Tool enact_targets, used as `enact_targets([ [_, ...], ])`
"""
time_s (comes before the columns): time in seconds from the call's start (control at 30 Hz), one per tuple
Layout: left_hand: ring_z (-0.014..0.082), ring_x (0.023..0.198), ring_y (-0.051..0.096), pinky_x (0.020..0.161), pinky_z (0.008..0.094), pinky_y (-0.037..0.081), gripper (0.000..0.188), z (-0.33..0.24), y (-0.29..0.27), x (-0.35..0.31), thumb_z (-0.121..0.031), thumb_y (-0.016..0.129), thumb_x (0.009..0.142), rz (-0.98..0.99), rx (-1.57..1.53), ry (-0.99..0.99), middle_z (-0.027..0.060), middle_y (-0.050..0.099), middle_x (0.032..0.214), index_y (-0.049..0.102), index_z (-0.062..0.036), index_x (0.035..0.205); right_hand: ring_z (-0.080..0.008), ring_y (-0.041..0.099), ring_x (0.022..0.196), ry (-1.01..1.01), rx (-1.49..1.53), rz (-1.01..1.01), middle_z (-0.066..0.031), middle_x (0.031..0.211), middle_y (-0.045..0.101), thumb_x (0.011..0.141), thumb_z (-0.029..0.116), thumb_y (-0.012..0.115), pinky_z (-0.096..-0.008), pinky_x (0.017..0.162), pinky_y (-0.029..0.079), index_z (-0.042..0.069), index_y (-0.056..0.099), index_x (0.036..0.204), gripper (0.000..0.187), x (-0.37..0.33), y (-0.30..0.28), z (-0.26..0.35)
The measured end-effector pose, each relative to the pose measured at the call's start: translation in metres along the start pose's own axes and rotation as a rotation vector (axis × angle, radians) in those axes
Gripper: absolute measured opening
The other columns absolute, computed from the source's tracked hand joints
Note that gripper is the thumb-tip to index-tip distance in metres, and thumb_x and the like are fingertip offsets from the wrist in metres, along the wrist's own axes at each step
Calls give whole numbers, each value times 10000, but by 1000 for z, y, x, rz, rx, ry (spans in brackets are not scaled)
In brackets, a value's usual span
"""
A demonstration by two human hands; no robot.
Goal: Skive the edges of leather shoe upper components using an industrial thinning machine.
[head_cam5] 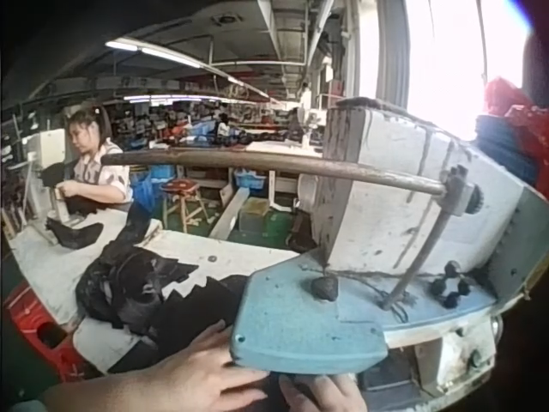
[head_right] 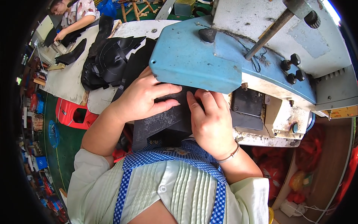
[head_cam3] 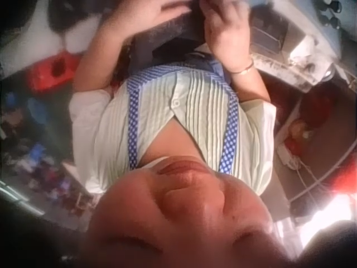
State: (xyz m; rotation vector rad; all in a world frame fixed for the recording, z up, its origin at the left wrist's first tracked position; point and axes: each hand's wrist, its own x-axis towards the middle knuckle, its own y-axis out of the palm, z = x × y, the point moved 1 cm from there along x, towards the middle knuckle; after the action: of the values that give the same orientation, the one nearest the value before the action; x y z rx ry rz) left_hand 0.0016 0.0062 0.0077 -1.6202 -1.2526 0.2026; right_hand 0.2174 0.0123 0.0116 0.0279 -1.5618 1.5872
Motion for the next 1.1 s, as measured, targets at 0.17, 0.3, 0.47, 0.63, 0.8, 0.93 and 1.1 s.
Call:
enact_targets([
  [0.17,450,1359,474,1103,661,366,357,5,2,2,-304,828,801,-13,4,-1,138,610,1290,719,-99,1072,-324,592,914,37,30,7,-144,966,592,736,-42,686,-422,802,527,-50,724,1085,351,0,0,-1],
  [0.3,451,1355,479,1103,660,367,404,8,2,4,-326,834,790,-25,26,0,133,596,1334,724,-111,1115,-317,595,913,39,29,-3,-139,961,597,736,-39,690,-415,793,526,-36,735,1085,351,1,1,-1],
  [0.47,447,1345,490,1097,658,377,458,14,0,6,-345,833,789,-14,25,-3,121,587,1358,714,-126,1172,-313,598,919,59,45,16,-136,972,600,738,-42,684,-412,801,524,-31,733,1109,374,2,1,-1],
  [0.63,449,1343,491,1098,653,381,466,17,0,10,-352,830,794,-20,37,-25,123,585,1362,711,-127,1184,-319,598,935,66,36,51,-145,1006,603,737,-47,673,-415,820,520,-32,726,1129,396,3,1,-2],
  [0.8,460,1344,486,1099,650,379,467,22,1,12,-366,828,798,-41,48,-27,135,585,1365,713,-128,1183,-340,597,957,65,27,57,-172,1071,609,730,-52,667,-430,856,518,-49,716,1128,401,3,0,-2],
  [0.93,468,1345,484,1101,646,374,457,27,0,15,-369,831,798,-78,10,-63,138,595,1354,716,-132,1172,-347,598,967,77,44,53,-178,1082,609,722,-57,664,-440,876,515,-54,711,1133,413,3,1,-2],
  [1.1,465,1337,498,1098,641,377,453,32,-1,21,-361,836,796,-64,-19,-94,129,621,1324,709,-137,1168,-356,598,981,95,61,46,-183,1087,603,711,-73,651,-440,883,512,-51,706,1140,433,3,0,-2],
])
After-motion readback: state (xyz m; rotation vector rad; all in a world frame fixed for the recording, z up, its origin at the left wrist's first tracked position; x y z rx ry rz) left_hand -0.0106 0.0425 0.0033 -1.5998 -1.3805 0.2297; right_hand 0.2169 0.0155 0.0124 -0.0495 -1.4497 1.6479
